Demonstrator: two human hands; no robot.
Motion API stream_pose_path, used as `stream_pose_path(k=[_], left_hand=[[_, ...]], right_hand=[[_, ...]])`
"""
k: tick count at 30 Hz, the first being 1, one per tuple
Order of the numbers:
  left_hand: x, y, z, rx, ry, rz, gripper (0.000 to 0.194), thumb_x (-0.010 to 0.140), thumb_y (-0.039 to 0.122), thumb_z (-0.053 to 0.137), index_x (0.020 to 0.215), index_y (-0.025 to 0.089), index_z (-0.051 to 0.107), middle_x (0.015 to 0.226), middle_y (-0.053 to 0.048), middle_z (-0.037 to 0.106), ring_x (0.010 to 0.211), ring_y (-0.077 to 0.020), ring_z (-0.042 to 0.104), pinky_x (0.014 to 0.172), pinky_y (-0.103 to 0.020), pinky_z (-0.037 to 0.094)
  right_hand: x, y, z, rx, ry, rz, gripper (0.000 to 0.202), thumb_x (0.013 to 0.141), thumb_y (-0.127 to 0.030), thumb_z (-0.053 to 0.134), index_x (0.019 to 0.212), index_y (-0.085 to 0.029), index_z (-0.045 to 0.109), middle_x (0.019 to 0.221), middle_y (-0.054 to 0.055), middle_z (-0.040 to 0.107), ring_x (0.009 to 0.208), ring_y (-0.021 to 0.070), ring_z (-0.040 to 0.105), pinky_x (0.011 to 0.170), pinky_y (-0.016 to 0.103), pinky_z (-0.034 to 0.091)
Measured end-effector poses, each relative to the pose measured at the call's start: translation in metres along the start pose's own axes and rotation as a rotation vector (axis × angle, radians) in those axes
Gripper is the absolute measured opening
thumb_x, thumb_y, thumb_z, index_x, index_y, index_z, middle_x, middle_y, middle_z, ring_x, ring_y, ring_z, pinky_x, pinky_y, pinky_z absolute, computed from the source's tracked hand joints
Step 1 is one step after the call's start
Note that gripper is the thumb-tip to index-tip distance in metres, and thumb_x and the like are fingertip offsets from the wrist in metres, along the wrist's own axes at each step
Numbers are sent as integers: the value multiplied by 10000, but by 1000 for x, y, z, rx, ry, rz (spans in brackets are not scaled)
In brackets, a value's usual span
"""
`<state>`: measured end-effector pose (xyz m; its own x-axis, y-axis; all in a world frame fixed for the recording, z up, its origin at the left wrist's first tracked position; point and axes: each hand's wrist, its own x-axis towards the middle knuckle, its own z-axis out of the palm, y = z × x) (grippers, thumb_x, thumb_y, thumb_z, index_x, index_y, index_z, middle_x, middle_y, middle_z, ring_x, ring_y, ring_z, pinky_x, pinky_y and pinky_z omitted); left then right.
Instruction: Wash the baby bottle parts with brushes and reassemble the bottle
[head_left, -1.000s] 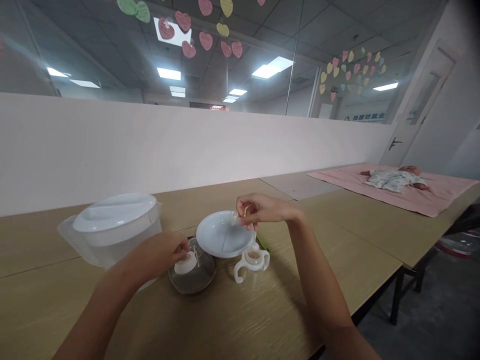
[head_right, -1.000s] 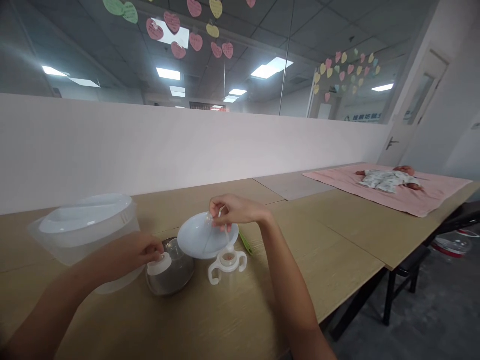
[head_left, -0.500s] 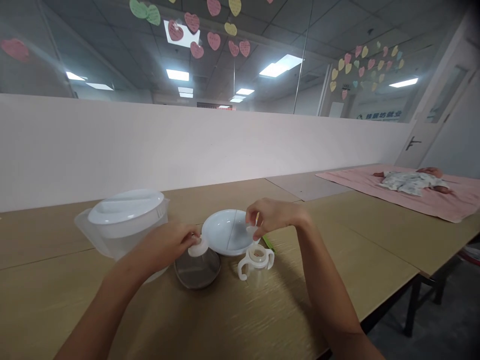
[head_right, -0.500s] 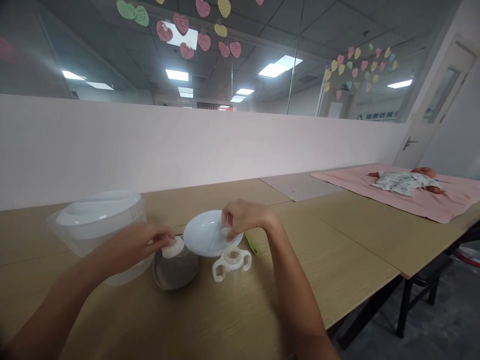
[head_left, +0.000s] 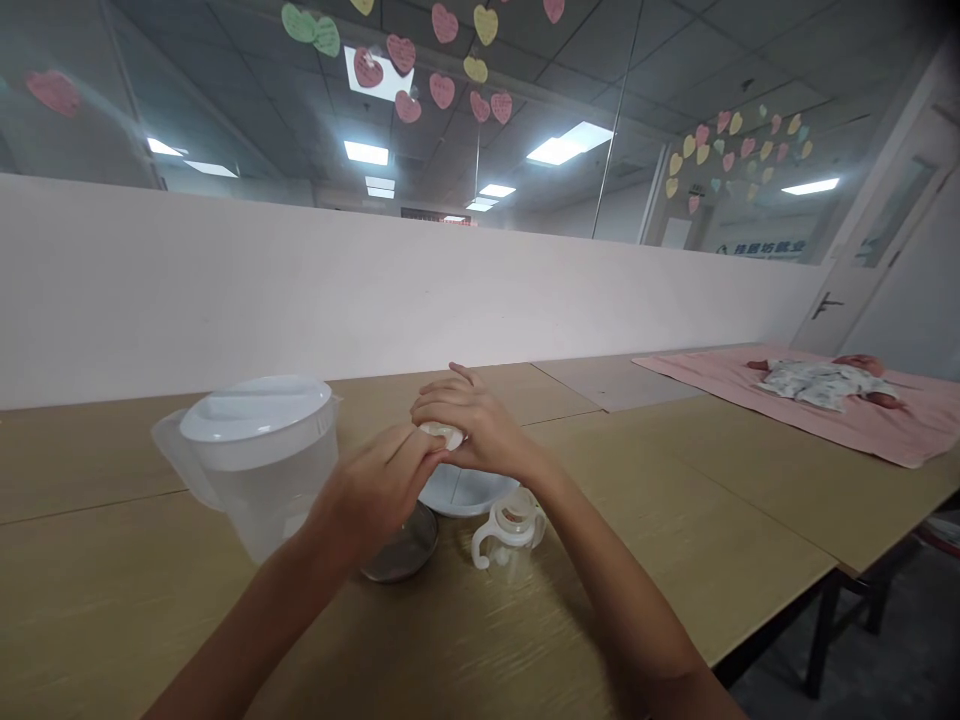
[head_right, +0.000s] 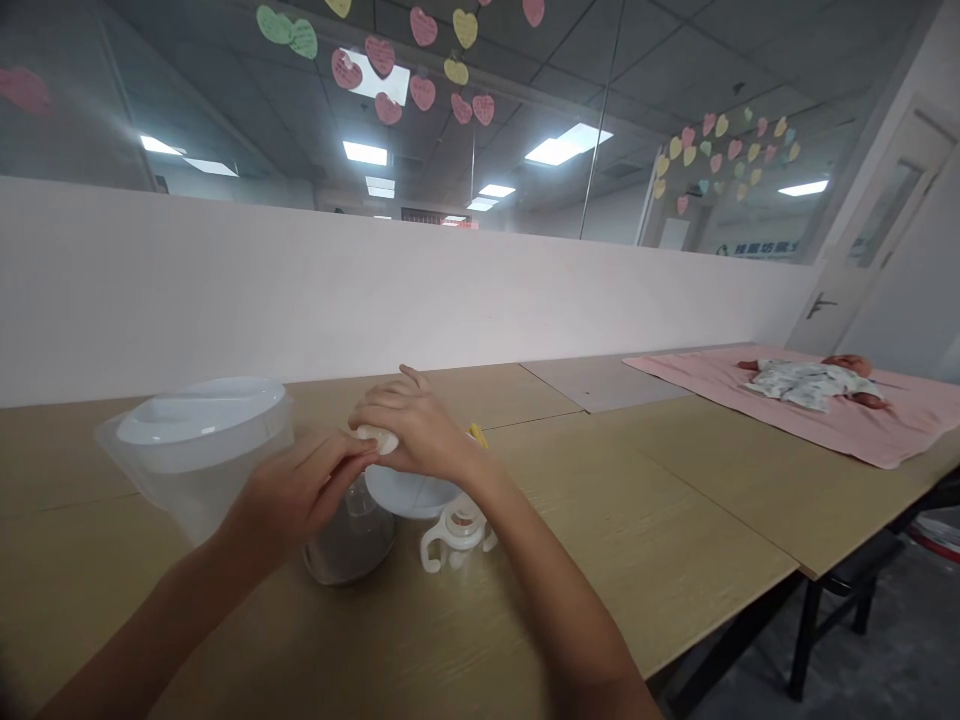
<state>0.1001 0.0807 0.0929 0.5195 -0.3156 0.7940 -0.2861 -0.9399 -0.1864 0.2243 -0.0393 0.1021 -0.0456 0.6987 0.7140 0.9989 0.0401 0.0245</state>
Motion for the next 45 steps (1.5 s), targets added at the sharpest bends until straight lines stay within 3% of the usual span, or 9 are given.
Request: stream_pose_path(k=[5, 10, 14, 19, 23, 28, 31, 38, 45], left_hand=[[3, 14, -10, -37, 83, -17, 261, 916, 257, 380, 774, 170, 581, 625, 16, 570, 561, -95, 518, 557, -195, 396], [5, 18, -5, -182, 44, -204, 230, 910, 293, 395, 921, 197, 604, 794, -6, 639, 731, -129, 597, 657, -223, 452], [-9, 41, 31, -471, 71, -412, 365, 898, 292, 420, 1253, 213, 435, 1200, -71, 560, 1076, -186, 542, 885, -313, 446], [-46, 71, 88, -693, -184, -430, 689, 802, 340, 570, 1383, 225, 217, 1344, -125, 424, 1232, -262, 414, 991, -429, 380], [-66, 80, 112, -781, -161, -496, 652, 820, 300, 550, 1373, 225, 212, 1337, -133, 421, 1215, -256, 436, 961, -422, 416], [-80, 92, 117, -785, -76, -590, 599, 855, 303, 497, 1371, 218, 205, 1372, -134, 382, 1248, -245, 402, 974, -416, 413], [-85, 96, 118, -795, -63, -622, 595, 851, 309, 500, 1369, 213, 223, 1380, -134, 376, 1253, -243, 397, 987, -406, 402], [-81, 93, 121, -948, -114, -772, 578, 819, 298, 537, 1339, 236, 292, 1311, -100, 468, 1201, -230, 459, 961, -384, 414], [-82, 93, 123, -943, -102, -759, 539, 816, 297, 537, 1314, 227, 344, 1348, -97, 434, 1227, -235, 427, 961, -375, 408]], right_hand=[[-2, 16, 2, -142, 214, -119, 139, 865, -302, 481, 887, -239, 603, 1007, 12, 643, 980, 149, 555, 1075, 409, 205], [-3, 20, 2, -128, 205, -74, 225, 822, -424, 511, 841, -217, 596, 858, 20, 648, 863, 159, 572, 1034, 395, 271], [-12, 30, -15, -61, 251, 235, 408, 776, -562, 509, 701, -169, 591, 670, 31, 598, 683, 170, 541, 799, 362, 418], [-53, 21, -26, 318, 312, 564, 450, 857, -526, 405, 707, -153, 606, 651, 12, 573, 630, 136, 528, 582, 248, 394], [-101, -5, -4, 346, 364, 672, 373, 869, -462, 430, 742, -167, 618, 670, 8, 592, 615, 133, 538, 574, 243, 397], [-139, -19, 30, 156, 666, 559, 257, 888, -337, 413, 845, -191, 620, 812, 45, 642, 771, 172, 583, 721, 315, 430], [-146, -17, 44, 82, 742, 475, 258, 891, -318, 379, 881, -194, 605, 840, 60, 640, 797, 185, 583, 740, 351, 432], [-149, -16, 55, 104, 610, 523, 265, 898, -290, 331, 968, -190, 566, 923, 77, 611, 873, 194, 570, 767, 366, 444], [-143, -22, 46, 71, 475, 546, 270, 859, -308, 448, 1055, -186, 587, 891, 66, 498, 843, 186, 535, 756, 349, 459]])
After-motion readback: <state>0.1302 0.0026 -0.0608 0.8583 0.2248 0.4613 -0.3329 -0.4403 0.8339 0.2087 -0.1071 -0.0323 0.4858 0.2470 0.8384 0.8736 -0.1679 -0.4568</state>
